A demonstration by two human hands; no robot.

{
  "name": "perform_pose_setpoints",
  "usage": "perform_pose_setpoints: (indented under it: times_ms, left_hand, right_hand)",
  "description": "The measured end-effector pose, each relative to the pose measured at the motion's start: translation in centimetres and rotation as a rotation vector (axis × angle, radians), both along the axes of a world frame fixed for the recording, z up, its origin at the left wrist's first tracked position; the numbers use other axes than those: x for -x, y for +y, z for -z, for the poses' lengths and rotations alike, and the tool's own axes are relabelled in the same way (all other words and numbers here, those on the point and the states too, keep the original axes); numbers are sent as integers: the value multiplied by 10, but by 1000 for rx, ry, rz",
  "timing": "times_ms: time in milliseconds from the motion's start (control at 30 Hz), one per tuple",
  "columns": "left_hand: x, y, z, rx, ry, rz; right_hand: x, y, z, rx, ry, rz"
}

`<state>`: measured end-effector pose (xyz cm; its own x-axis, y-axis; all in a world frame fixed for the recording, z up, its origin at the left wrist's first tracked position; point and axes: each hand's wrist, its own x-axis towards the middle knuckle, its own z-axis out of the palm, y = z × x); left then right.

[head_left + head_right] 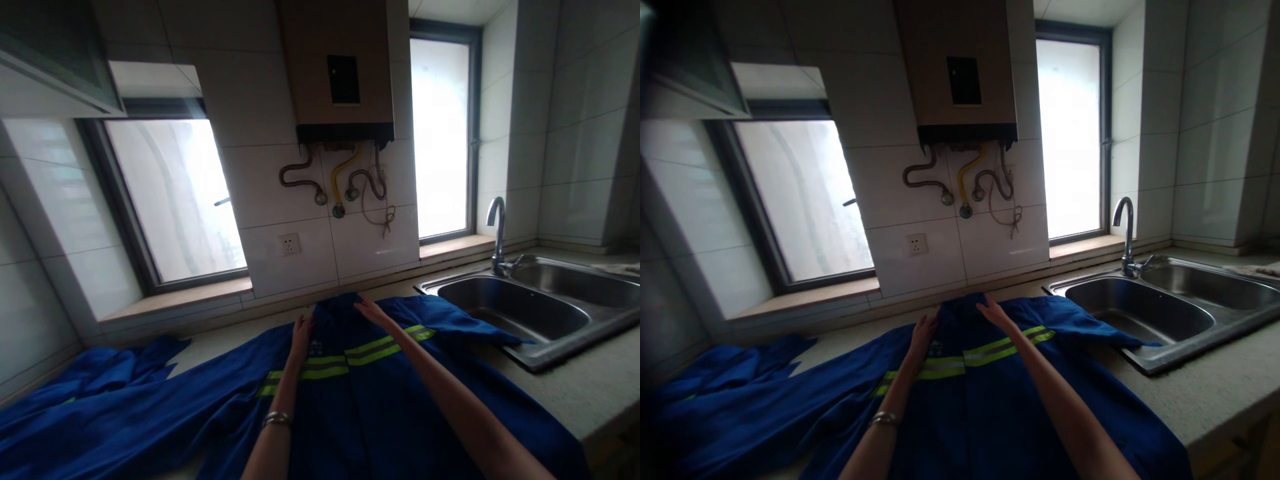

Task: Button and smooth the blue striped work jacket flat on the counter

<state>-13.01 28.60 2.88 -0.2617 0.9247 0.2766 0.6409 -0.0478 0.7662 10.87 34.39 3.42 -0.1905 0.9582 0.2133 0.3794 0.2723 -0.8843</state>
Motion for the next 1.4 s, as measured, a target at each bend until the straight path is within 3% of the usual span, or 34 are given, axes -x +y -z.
perform_pose_setpoints:
  times_ms: [133, 233, 300, 500, 600, 767, 967, 1100, 1233, 1400]
  left_hand:
    - [-13, 1, 31, 41, 215, 7]
    - [-21, 0, 43, 92, 356, 12]
    - [-23, 1, 47, 135, 407, 6]
    - [-21, 9, 39, 391, 605, -36]
    - [-21, 12, 34, 432, 607, -47]
    - [-23, 7, 33, 389, 627, -58]
    - [-23, 3, 31, 381, 616, -73]
    - [-22, 3, 31, 391, 573, -100]
    - [-24, -1, 33, 281, 573, -117]
    - [-23, -6, 30, 157, 557, -129]
  right_hand:
    - [17, -21, 36, -176, -326, -14]
    - [22, -27, 45, -315, -660, 57]
    - [26, -28, 44, -319, -746, 95]
    - [37, -32, 48, -207, -778, 7]
    - [29, -26, 42, -173, -781, -22]
    - [-10, -1, 23, -161, -766, 182]
    - [-67, 17, 41, -10, -849, 281]
    - [-80, 29, 39, 64, -879, 326]
    - [-57, 43, 15, 65, -889, 317]
    - [15, 41, -2, -275, -851, 94]
